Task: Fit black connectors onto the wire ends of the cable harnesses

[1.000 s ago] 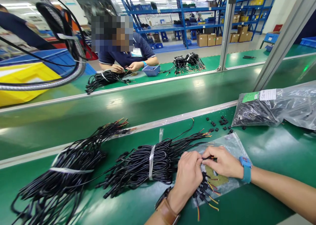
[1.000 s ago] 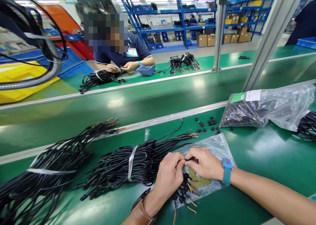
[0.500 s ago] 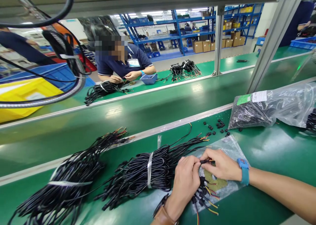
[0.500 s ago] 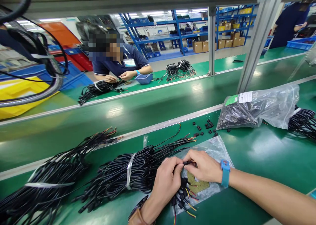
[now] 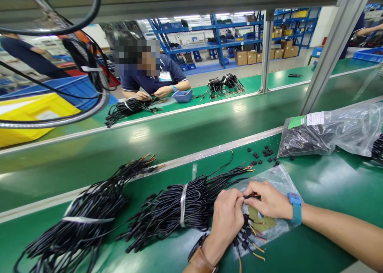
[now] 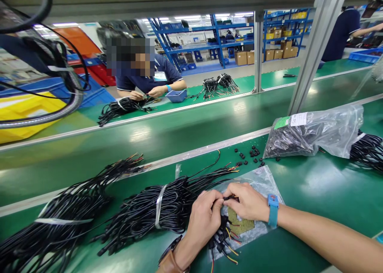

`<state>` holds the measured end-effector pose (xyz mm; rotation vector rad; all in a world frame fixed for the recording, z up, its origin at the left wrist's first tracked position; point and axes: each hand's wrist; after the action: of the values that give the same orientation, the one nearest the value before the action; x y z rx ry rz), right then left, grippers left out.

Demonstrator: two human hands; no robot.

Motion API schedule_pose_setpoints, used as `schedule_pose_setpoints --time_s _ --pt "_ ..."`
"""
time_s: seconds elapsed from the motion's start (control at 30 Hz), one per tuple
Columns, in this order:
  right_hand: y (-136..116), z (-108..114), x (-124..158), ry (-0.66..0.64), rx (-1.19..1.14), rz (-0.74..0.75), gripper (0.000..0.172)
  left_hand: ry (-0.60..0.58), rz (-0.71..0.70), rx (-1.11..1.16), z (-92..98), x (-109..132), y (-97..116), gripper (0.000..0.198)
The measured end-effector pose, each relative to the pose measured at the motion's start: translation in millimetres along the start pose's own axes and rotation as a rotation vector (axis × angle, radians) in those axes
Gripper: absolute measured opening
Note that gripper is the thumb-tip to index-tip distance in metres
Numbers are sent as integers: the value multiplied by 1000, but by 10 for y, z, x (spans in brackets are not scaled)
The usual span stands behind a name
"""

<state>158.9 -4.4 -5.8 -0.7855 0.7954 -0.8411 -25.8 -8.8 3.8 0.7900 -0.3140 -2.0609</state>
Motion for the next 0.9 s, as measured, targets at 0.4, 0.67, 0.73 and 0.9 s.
schedule_pose_setpoints --time_s 0.4,0.67,0.73,0.9 --pt "280 794 -144 363 546 -3 14 93 -178 -65 136 48 15 22" --pt "486 815 -120 176 884 -121 12 53 -22 -490 -49 47 -187 26" --pt "467 809 -120 169 874 -125 10 15 -14 -537 -74 38 -193 29" --pt "431 748 -128 219 847 -104 13 -24 21 -565 -60 -13 -137 32"
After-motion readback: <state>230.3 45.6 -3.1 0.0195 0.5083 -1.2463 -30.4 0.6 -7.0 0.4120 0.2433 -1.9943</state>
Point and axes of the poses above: each hand's wrist, its own x-axis away from the middle knuckle, its own z-axis out of the back of the hand, y = z × x, and after that the axes turned 1 degree about -y, right-handed
